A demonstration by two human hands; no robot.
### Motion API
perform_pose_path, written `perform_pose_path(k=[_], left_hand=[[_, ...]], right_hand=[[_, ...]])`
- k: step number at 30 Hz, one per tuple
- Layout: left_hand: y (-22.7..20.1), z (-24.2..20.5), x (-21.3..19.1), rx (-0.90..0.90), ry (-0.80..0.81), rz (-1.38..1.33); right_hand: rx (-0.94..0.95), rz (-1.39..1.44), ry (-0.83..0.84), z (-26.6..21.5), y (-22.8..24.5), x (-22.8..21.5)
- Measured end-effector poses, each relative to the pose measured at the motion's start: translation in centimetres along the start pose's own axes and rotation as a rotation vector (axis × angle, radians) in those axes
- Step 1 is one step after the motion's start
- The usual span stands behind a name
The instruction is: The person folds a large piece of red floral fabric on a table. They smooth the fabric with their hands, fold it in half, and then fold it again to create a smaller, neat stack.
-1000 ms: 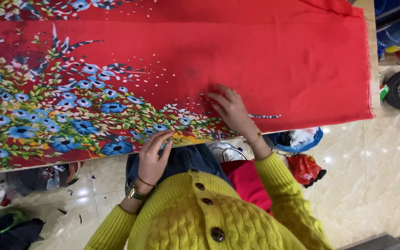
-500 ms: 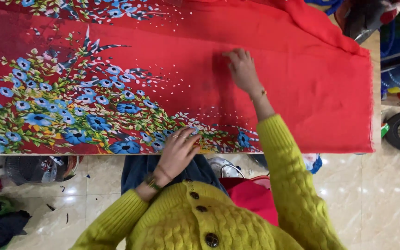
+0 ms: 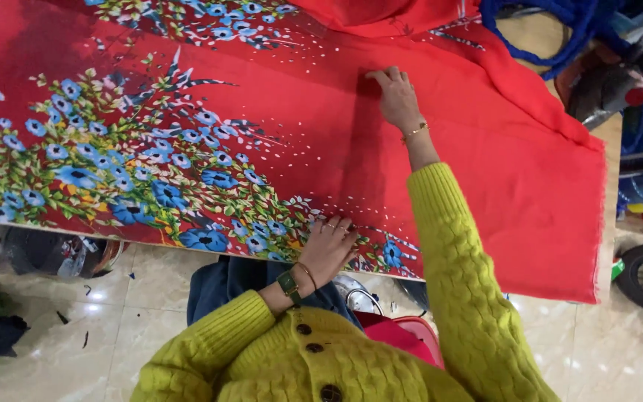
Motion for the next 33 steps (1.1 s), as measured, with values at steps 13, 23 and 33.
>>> perform_pose_path(k=[13,23,33], left_hand=[[3.1,-3.3,1.8,-0.069,-0.204,-0.124],[14.1,-14.3,-8.3,-0.305,-0.484,-0.158],[34.5,-33.2,-23.3,-0.824,-0.650,0.224]], right_hand=[[0.033,0.180,0.107,0.1,0.9,-1.5],[-0.277,0.319,0.009,-0.8,20.8,-3.9],[-0.309,0.520,0.197,-1.0,40.3,-2.5]])
Point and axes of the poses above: each hand's wrist, its own z-axis towards the middle knuckle, its own x-axis out of the palm, y = z × x, the point moved 9 cm from there along z, towards the middle knuckle, and after that the axes turned 2 degrees about -z, right-handed, at the moved point
